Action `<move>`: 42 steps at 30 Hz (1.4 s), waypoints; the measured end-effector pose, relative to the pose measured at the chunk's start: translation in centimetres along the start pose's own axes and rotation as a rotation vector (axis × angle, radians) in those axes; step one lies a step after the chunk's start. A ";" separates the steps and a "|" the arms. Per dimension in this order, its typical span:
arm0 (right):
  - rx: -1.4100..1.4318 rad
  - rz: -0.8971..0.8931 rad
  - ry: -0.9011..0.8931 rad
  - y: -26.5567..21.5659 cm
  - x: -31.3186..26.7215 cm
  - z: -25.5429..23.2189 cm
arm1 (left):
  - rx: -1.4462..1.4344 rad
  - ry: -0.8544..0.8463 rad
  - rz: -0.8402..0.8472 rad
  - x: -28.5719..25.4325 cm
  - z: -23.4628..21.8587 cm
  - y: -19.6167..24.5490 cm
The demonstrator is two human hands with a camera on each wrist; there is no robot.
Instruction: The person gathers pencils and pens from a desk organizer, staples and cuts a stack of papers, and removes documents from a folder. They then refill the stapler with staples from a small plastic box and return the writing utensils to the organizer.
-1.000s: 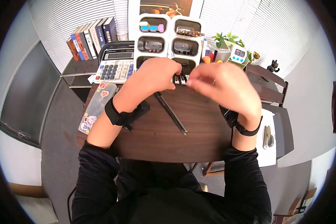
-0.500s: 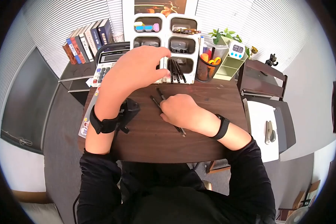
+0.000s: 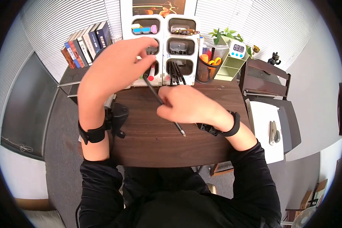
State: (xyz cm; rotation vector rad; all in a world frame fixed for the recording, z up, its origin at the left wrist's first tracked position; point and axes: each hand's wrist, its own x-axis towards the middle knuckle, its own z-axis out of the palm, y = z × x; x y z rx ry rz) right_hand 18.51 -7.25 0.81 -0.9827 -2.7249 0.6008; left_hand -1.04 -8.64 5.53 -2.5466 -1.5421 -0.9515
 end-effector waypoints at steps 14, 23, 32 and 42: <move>-0.090 0.039 0.450 5.8 0.4 -4.0 | -0.020 -0.036 0.035 0.1 1.8 1.0; -0.238 -0.038 0.523 9.4 2.6 -1.6 | 0.063 -0.057 0.062 0.4 2.8 0.7; -0.104 -0.002 0.247 3.6 -0.7 -3.8 | 0.044 -0.010 0.093 0.3 2.8 0.2; -0.643 -0.045 0.125 2.7 0.7 6.0 | 0.028 -0.071 0.027 0.4 2.4 0.6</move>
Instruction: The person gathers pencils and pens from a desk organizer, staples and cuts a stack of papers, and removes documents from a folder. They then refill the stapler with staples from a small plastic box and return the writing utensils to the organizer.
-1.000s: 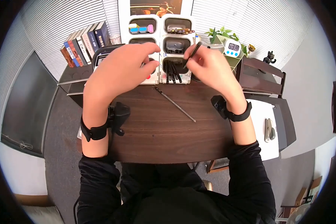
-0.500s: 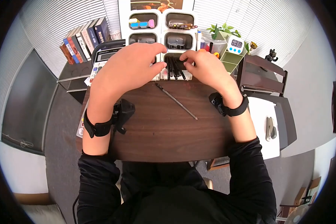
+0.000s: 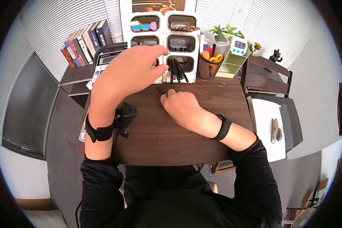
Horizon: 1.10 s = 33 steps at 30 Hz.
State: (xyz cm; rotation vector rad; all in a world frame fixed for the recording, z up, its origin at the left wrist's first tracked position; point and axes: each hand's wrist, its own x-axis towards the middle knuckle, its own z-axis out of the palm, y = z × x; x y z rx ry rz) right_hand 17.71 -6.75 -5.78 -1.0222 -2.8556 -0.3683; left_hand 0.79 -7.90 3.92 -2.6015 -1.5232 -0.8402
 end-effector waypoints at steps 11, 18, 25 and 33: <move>0.526 -0.210 0.202 0.5 -0.2 -4.2 | -0.034 -0.034 -0.087 -0.3 -2.0 0.3; 0.979 0.078 0.726 3.5 -0.9 -9.1 | -0.013 0.057 -0.174 -1.4 -4.3 -0.4; 0.799 0.274 0.851 7.3 -0.2 -8.6 | 0.003 0.040 -0.135 -1.2 -4.0 -0.2; 0.381 0.250 0.467 7.0 1.7 -4.6 | -0.011 0.041 -0.116 -1.2 -3.6 -0.3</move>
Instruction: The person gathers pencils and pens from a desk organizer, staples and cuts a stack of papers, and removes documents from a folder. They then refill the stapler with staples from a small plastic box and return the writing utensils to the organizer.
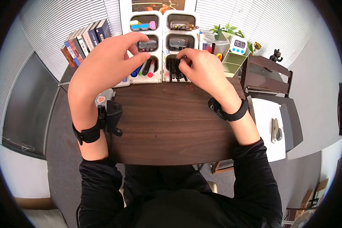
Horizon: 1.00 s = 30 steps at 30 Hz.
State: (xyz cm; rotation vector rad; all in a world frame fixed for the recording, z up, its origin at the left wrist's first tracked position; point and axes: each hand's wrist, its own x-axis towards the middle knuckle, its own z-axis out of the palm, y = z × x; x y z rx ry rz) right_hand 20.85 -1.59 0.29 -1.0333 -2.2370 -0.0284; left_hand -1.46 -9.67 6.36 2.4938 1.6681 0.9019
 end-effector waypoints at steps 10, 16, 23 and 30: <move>-0.076 0.008 -0.083 1.1 0.0 0.7 | 0.036 0.010 0.003 0.0 0.2 0.1; -0.062 0.025 -0.060 -0.6 -0.2 -1.6 | -0.001 -0.023 -0.019 -0.2 -0.2 1.2; -0.285 0.059 -0.361 1.9 -0.5 -1.5 | 0.012 -0.003 0.014 -1.1 -1.3 2.3; -0.163 0.050 -0.605 1.2 -0.8 -1.4 | 0.176 -0.040 0.062 -2.3 -3.0 1.6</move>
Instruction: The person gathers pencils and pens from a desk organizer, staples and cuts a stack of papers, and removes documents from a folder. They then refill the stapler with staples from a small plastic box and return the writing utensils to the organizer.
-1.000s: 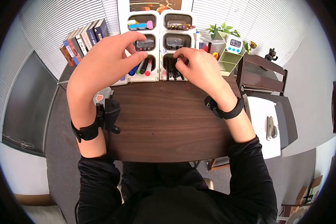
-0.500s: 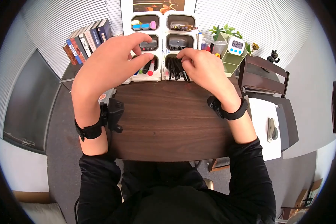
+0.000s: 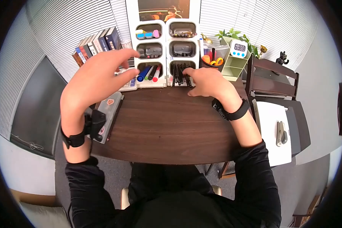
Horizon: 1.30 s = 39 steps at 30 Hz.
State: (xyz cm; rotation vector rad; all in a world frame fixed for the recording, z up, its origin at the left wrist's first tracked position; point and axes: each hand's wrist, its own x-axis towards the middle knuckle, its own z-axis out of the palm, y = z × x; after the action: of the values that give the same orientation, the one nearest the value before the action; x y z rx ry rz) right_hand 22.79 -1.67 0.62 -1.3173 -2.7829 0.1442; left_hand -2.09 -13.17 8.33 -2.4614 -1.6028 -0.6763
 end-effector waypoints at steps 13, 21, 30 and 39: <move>-0.144 -0.041 0.317 -0.2 -1.7 -1.3 | 0.122 -0.513 -0.396 -9.6 2.3 -6.2; 0.027 -0.335 0.331 -3.8 -4.7 -2.2 | 0.091 -0.538 -0.410 -12.1 3.6 -5.8; 0.075 -0.435 0.113 -5.9 -4.9 -0.7 | 0.030 -0.508 -0.288 -11.4 5.4 -4.5; 0.056 -0.573 0.108 -5.7 -2.2 4.7 | -0.100 -0.525 -0.166 -7.6 8.0 -2.3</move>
State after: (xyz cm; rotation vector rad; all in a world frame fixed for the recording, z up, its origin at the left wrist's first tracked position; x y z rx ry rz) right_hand 19.37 -7.26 -3.45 -0.4595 -2.9003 0.1135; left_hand -4.36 -15.80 -2.45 -2.7580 -2.0057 -0.1228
